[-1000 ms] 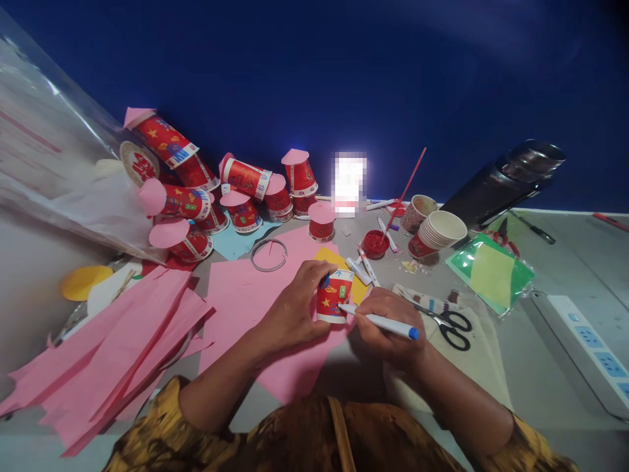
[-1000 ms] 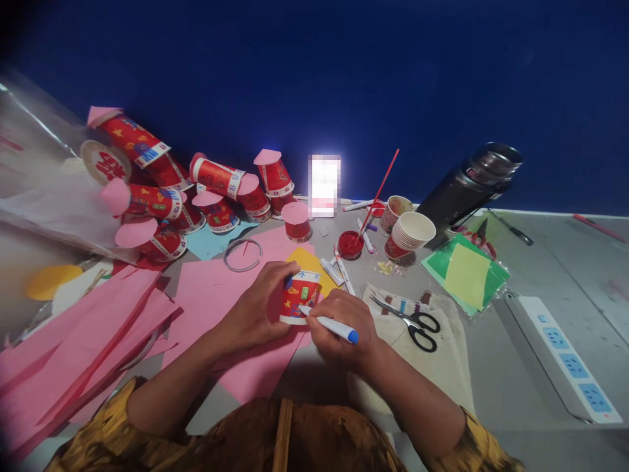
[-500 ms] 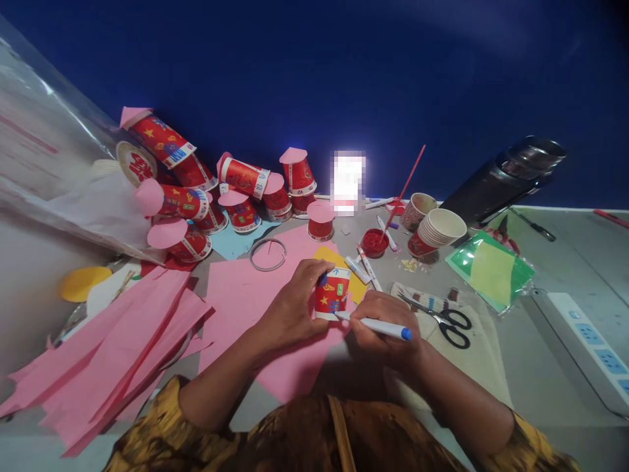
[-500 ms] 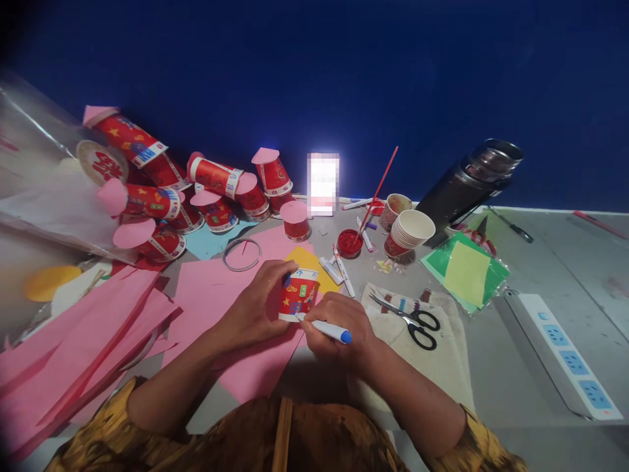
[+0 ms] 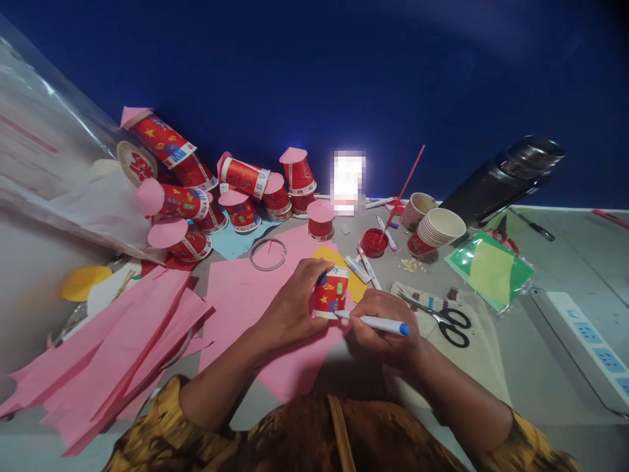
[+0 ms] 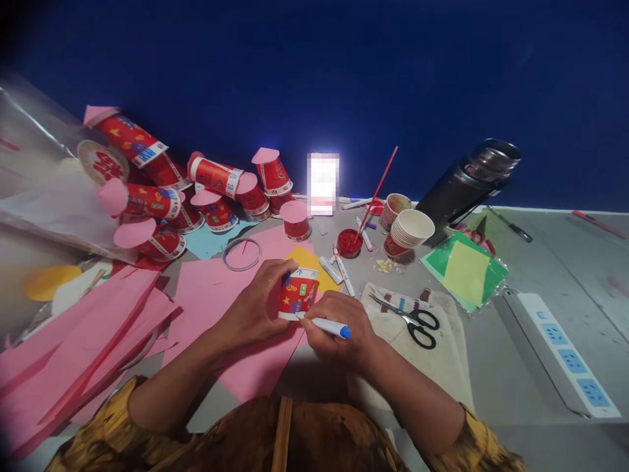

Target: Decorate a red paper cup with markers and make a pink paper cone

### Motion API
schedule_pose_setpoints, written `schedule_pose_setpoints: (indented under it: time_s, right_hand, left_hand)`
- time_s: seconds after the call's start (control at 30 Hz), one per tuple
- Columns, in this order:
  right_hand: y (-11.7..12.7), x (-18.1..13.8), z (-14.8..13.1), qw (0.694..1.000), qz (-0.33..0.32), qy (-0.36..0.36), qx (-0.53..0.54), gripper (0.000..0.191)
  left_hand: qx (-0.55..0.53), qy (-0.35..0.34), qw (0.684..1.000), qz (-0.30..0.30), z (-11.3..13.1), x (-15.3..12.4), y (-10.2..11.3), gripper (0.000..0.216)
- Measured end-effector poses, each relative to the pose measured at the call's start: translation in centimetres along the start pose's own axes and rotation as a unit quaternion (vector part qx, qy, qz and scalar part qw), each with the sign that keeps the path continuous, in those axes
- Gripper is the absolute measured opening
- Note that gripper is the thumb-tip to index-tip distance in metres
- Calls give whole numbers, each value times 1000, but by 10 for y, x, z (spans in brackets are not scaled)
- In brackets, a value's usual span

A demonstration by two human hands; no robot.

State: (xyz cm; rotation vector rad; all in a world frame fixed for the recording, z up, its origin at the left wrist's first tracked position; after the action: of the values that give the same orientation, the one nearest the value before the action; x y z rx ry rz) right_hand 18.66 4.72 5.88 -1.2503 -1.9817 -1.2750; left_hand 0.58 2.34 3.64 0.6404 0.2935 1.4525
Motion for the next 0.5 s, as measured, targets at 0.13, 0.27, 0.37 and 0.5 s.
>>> schedule_pose_setpoints:
  time_s: [0.13,0.27,0.37,0.5]
  right_hand:
    - [3,-2,3,1000,-2,-21,12,15]
    - [13,-8,14,997,59,-53,-15,11]
    - [17,-13,25,993,89,-59,-55,13]
    - [17,-18,36,993,79,-37,-81,20]
  left_hand:
    - [3,-2,1000,3,-2,-1,0,80]
    - [-7,7,1000,15,-6,-1,-1,82]
    - [-32,28,998,38,-13,0,-2,86]
    - [-49,41,995,72,-20,2,-6,85]
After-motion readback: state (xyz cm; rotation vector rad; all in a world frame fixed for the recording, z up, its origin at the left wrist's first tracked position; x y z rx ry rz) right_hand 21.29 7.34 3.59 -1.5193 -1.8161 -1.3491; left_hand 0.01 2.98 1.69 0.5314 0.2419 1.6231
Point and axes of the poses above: each hand's wrist, its own x-axis towards the middle knuckle, its own y-axis out of the back of the hand, z = x × y, the point moved 4 cm from there along x, towards the middle knuckle, and after that the axes turned 5 degrees about y, right-handed, at the moved point
